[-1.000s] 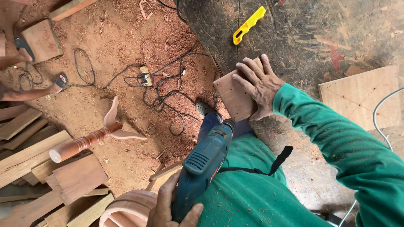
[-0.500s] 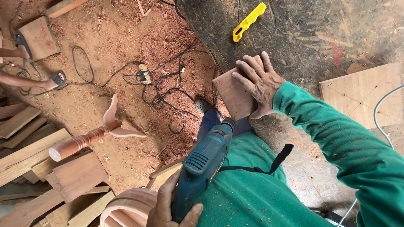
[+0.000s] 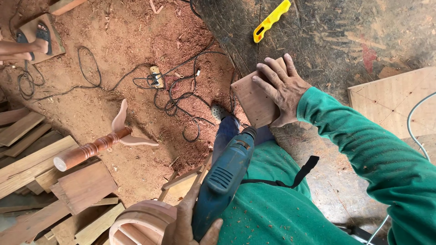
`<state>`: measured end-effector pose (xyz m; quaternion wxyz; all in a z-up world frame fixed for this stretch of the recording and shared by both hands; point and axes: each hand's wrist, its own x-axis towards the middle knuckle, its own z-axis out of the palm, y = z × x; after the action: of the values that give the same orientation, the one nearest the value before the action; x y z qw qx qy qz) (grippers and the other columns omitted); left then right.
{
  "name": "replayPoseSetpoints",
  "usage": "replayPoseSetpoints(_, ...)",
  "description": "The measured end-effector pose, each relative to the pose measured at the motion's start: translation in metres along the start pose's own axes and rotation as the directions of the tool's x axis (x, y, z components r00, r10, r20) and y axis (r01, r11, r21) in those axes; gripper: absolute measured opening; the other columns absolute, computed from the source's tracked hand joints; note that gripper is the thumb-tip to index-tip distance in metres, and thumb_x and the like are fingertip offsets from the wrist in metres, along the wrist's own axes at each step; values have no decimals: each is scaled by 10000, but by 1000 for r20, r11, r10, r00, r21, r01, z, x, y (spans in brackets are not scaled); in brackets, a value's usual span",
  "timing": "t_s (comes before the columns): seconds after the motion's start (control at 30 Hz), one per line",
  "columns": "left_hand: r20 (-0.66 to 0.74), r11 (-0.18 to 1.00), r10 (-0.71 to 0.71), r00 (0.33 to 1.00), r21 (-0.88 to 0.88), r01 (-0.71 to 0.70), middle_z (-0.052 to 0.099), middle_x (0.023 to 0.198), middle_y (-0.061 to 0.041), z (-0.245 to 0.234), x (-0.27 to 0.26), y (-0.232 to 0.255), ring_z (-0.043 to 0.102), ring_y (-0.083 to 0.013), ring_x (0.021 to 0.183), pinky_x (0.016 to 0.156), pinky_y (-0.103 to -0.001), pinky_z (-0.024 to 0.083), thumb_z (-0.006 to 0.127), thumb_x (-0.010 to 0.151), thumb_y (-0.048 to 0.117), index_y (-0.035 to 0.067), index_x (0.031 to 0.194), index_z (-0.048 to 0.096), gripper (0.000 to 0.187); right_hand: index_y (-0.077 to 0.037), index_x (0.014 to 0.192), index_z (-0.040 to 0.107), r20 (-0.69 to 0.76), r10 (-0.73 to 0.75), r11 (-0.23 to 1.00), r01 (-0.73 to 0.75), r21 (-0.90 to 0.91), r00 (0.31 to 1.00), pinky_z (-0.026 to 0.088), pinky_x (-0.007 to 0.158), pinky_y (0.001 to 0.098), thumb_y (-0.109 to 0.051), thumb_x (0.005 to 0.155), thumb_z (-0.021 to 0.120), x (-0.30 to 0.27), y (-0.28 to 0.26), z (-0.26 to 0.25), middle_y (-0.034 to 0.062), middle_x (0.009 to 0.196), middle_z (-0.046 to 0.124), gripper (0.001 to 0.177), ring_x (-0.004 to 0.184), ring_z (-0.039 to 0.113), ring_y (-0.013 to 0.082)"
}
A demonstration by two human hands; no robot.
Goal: Use an electric drill to make holes in small wooden blocks on a workbench.
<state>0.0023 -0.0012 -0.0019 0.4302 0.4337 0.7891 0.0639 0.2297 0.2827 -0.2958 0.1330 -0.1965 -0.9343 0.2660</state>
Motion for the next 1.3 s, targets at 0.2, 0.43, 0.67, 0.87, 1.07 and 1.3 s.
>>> replayPoseSetpoints(0.2,-34,991,98,995,100,-94,698,1294,-220,6,0,1,835,-334,1000,764,-408,699,844,741,292,113,1496,379,905,-72,1570,337,11,8,1000,-8,11,1000,40,1162,818,-658,270,855,0,1,2,341,1596,301,1517,1497,220,541)
replayPoseSetpoints(0.43,-70,974,176,982,155,-164,693,1320,-221,9,2,3,813,-334,1027,770,-405,685,840,740,309,78,1481,399,893,-66,1570,336,-11,-9,1000,10,25,1000,41,1159,823,-637,244,864,0,1,0,340,1594,307,1538,1499,227,534)
replayPoseSetpoints(0.67,-16,983,93,996,161,-89,752,1239,-172,6,6,3,843,-298,982,758,-397,687,839,740,317,125,1501,380,909,-70,1578,320,-1,-4,1000,4,14,1000,41,1165,813,-655,246,860,-1,3,3,340,1602,292,1552,1509,204,529)
replayPoseSetpoints(0.87,-2,975,150,989,167,-148,701,1337,-186,0,12,13,828,-308,1035,798,-402,678,844,734,286,89,1472,392,887,-69,1565,349,1,7,1000,-7,19,1000,49,1170,800,-651,253,855,-2,3,6,334,1603,302,1521,1510,207,526)
replayPoseSetpoints(1.07,23,971,135,991,194,-137,695,1350,-183,-3,17,14,815,-315,1061,815,-417,672,831,749,308,97,1489,364,901,-85,1564,346,-2,11,1000,-11,20,1000,48,1170,801,-654,256,846,0,4,8,320,1608,285,1511,1509,194,518)
replayPoseSetpoints(1.3,47,977,60,997,202,-68,749,1241,-193,-8,21,25,836,-317,1006,787,-422,688,841,743,299,107,1508,356,926,-74,1557,354,-15,9,999,-9,33,1000,70,1168,804,-637,266,842,0,2,5,320,1602,292,1491,1501,208,519)
